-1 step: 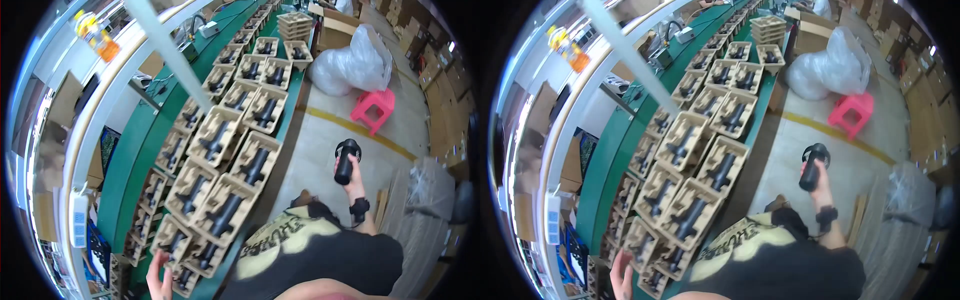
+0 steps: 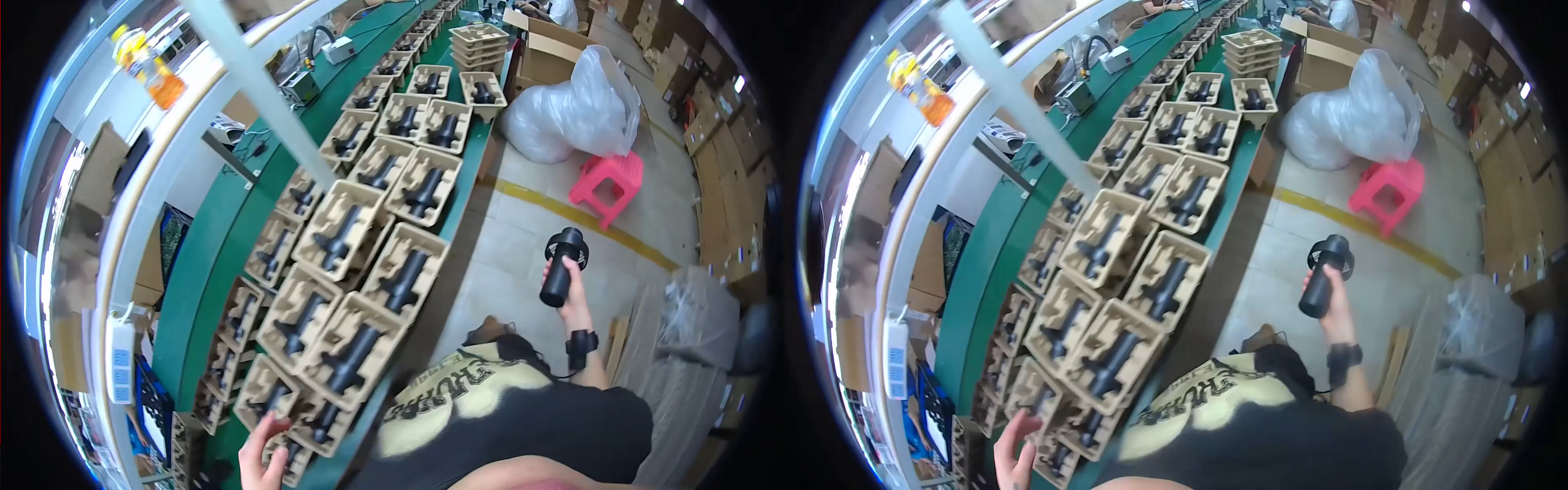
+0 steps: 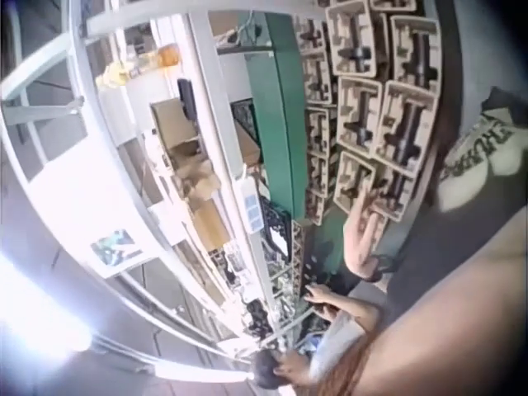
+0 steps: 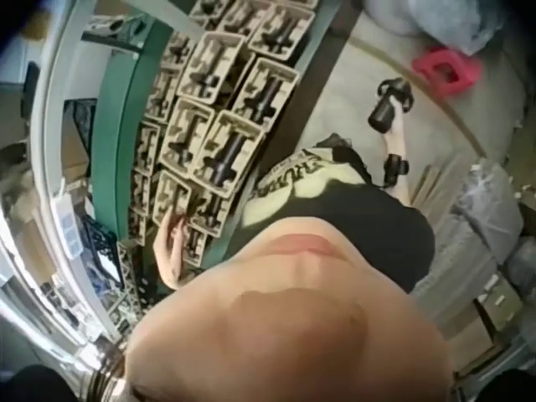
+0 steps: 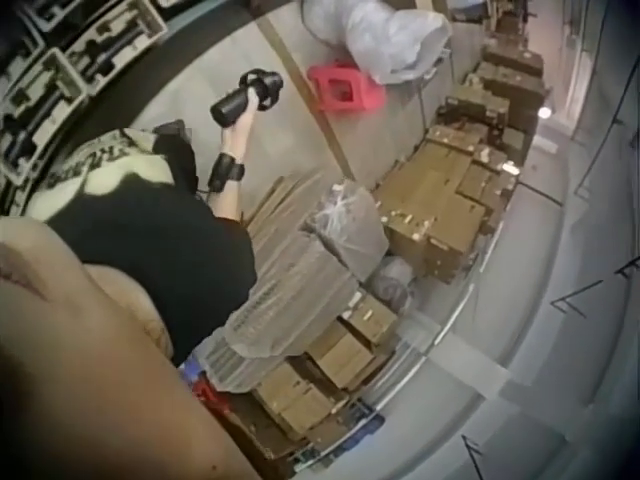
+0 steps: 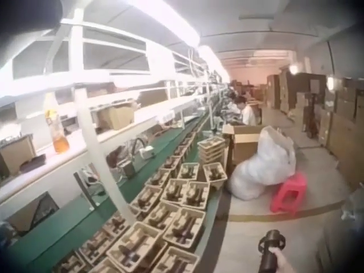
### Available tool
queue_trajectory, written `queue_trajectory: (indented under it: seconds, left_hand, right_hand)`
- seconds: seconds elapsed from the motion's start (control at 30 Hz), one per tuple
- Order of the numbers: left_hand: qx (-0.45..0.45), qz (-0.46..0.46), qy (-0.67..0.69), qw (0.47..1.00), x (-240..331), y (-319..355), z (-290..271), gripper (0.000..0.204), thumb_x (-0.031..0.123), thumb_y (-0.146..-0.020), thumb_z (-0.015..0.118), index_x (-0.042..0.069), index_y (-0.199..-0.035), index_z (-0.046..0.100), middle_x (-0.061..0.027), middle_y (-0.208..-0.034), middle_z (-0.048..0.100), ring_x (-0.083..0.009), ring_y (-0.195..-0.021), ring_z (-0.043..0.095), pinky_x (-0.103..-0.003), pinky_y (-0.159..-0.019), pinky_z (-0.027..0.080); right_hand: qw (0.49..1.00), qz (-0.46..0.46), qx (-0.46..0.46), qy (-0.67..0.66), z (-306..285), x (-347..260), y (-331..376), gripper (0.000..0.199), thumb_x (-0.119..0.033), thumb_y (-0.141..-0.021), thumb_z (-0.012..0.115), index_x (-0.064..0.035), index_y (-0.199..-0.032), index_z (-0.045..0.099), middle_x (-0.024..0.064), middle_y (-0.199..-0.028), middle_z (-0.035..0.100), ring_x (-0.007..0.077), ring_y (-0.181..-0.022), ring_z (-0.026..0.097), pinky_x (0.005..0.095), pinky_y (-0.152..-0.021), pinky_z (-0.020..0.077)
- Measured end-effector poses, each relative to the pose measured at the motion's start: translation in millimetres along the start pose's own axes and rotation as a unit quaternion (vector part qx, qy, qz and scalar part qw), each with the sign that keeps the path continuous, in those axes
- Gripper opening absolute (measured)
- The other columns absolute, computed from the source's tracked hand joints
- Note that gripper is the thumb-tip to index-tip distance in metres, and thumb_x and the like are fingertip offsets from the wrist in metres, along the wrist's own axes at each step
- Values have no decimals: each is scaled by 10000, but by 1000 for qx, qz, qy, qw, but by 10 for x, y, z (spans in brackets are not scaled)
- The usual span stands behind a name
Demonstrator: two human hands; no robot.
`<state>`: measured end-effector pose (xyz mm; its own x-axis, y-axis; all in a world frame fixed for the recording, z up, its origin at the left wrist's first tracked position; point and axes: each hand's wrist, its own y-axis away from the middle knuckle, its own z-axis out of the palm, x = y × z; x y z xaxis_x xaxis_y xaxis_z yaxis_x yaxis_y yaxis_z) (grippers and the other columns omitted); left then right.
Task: The person places cardboard trays onto the assembly line, retrieves black plastic components from a box, and fits them into the trays. They also stack empty cardboard trays together and move them aside while continuing to fill the trays on the line.
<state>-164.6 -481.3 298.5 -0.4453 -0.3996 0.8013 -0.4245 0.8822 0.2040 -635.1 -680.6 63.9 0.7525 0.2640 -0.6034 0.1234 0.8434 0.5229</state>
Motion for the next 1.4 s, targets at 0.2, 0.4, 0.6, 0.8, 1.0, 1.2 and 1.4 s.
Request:
queue_trajectory:
  seconds: [0.2,0.4,0.6,0.8,1.0,1.2,1.4]
  left_hand:
    - [-277,111,153,942,820,-620,1234,435,84,-860,552,-35,-1270,471,-163,-1118,616,-206,-1005,594,-297,-900,438]
    - [-283,51,106,952,1393,-1478,2561,425,45,-852,562,1,-1269,491,-129,-1081,626,-184,-1017,584,-261,-855,448]
    - [-252,64,81,962,1561,-2475,3628,414,52,-881,551,9,-1286,475,-103,-1092,619,-176,-1025,576,-238,-828,452]
    - [-228,68,188,953,2384,-4000,4355,412,63,-864,585,33,-1267,503,-102,-1093,627,-166,-1016,588,-276,-872,455]
    - [-169,124,104,972,3273,-4911,4837,388,86,-873,577,39,-1253,518,-95,-1057,644,-170,-1000,601,-300,-850,475]
    - [-165,168,-3,972,3829,-5722,5377,374,182,-889,573,41,-1233,529,-133,-1053,632,-218,-983,612,-310,-871,462]
    - [-43,155,15,987,4618,-6971,6301,412,281,-905,544,31,-1232,525,-132,-1058,635,-228,-1007,598,-319,-872,457]
  right_hand:
    - [696,-271,67,661,256,-1009,-832,383,-228,-684,726,-23,-948,538,140,-853,609,256,-829,610,355,-709,505]
    - [481,-383,-248,749,540,-1710,-2137,477,-182,-559,734,-26,-963,534,131,-974,589,318,-966,555,402,-814,452]
    - [381,-470,-294,740,1636,-2739,-3754,531,-146,-555,728,-32,-1033,528,118,-1104,546,305,-1076,500,397,-891,416]
    - [300,-621,-201,696,2914,-3575,-5612,667,-85,-510,731,-39,-1141,519,132,-1170,534,300,-1182,445,478,-1040,298]
    - [312,-589,-211,715,3749,-3888,-7106,627,-57,-588,673,-96,-1194,518,108,-1206,523,295,-1208,419,513,-1061,254]
    - [280,-472,-352,759,3772,-3880,-8021,527,-122,-668,649,-108,-1183,541,110,-1203,527,307,-1224,404,481,-1054,279]
    - [301,-508,-420,690,3635,-4040,-8247,506,-258,-745,650,-53,-1196,547,132,-1212,525,331,-1210,411,464,-1026,308]
